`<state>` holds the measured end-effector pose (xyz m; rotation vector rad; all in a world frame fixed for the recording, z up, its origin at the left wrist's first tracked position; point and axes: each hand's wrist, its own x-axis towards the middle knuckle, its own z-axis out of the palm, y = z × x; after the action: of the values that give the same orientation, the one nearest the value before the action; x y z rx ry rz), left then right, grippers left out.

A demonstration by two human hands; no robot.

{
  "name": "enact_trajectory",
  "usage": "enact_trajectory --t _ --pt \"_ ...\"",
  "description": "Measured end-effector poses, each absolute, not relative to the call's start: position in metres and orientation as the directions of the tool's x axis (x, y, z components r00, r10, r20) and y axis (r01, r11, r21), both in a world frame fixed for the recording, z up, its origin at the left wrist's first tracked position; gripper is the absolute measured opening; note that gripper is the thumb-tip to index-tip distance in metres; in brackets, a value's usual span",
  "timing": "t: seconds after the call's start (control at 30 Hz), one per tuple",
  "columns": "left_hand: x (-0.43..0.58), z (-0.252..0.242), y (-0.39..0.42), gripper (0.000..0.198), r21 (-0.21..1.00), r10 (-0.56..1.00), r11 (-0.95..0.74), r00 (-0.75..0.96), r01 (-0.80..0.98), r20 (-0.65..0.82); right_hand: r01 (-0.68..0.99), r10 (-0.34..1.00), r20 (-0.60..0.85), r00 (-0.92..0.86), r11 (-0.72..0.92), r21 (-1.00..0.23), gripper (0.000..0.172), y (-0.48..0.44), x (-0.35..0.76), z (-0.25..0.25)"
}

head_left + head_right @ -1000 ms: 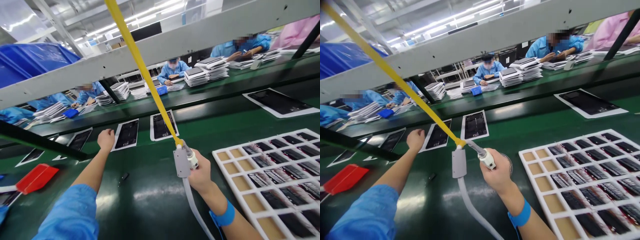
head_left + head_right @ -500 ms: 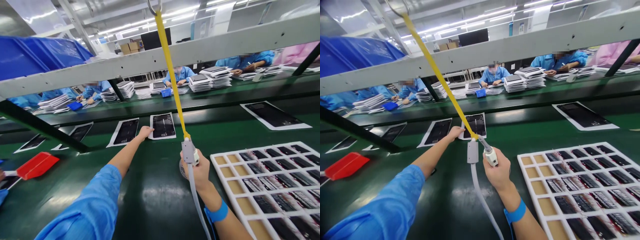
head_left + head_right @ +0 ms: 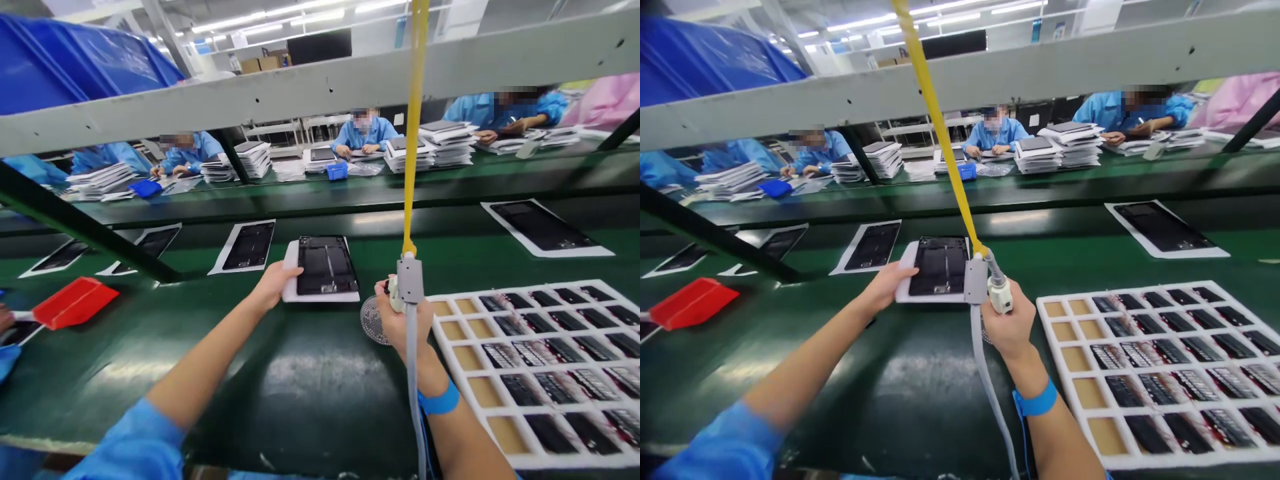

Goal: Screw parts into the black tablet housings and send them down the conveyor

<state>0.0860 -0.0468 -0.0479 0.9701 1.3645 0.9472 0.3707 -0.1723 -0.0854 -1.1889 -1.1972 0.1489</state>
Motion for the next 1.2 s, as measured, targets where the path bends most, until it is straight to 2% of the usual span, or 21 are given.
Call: enact_trajectory --t 0.2,0.3,0.4,0.5,0.6,0.67,0.77,0.87,0.93,1.03,1.2 --pt "0.038 -0.072 -0.207 0.070 0.863 0.867 0.498 -0.028 0.083 -0.497 0.492 0.655 0.597 0.463 0.371 -0.788 0.020 -0.171 0.375 -0.084" --pt "0.030 -0.087 -0.260 0.069 0.856 0.878 0.467 0.001 0.222 -0.479 0.477 0.668 0.578 0.469 0.359 -0.802 0.022 -0.171 0.376 -0.089" --pt "0.018 -0.092 -0.277 0.058 0.807 0.942 0.276 0.021 0.522 -0.336 0.435 0.689 0.555 0.466 0.368 -0.822 0.022 -0.174 0.376 -0.091" --pt "0.000 -0.088 -0.259 0.043 0.608 0.995 0.077 -0.023 0.790 -0.097 0.412 0.696 0.529 0.486 0.352 -0.841 0.025 -0.176 0.375 -0.088" --pt "-0.019 -0.081 -0.219 0.038 0.484 0.990 -0.015 -0.056 0.875 0.132 0.391 0.688 0.523 0.503 0.359 -0.848 0.025 -0.177 0.373 -0.082" --pt "-0.028 -0.078 -0.188 0.035 0.451 0.985 -0.015 -0.065 0.892 0.162 0.384 0.685 0.530 0.500 0.374 -0.844 0.026 -0.176 0.372 -0.080" --pt "-0.036 -0.076 -0.150 0.025 0.437 0.997 0.064 -0.072 0.897 0.002 0.395 0.682 0.539 0.495 0.375 -0.838 0.027 -0.175 0.372 -0.080" --pt "-0.044 -0.073 -0.128 0.020 0.511 0.975 0.163 -0.059 0.844 -0.213 0.421 0.684 0.540 0.491 0.357 -0.834 0.028 -0.174 0.374 -0.083" --pt "-0.050 -0.068 -0.121 0.023 0.557 0.953 0.190 -0.016 0.808 -0.303 0.440 0.673 0.554 0.489 0.358 -0.824 0.028 -0.174 0.377 -0.084" --pt "-0.058 -0.058 -0.119 0.027 0.542 0.922 0.180 0.052 0.821 -0.384 0.471 0.650 0.580 0.491 0.362 -0.804 0.027 -0.175 0.380 -0.083" --pt "-0.062 -0.044 -0.124 0.028 0.500 0.897 0.157 0.089 0.852 -0.433 0.508 0.664 0.584 0.467 0.339 -0.792 0.022 -0.176 0.380 -0.083"
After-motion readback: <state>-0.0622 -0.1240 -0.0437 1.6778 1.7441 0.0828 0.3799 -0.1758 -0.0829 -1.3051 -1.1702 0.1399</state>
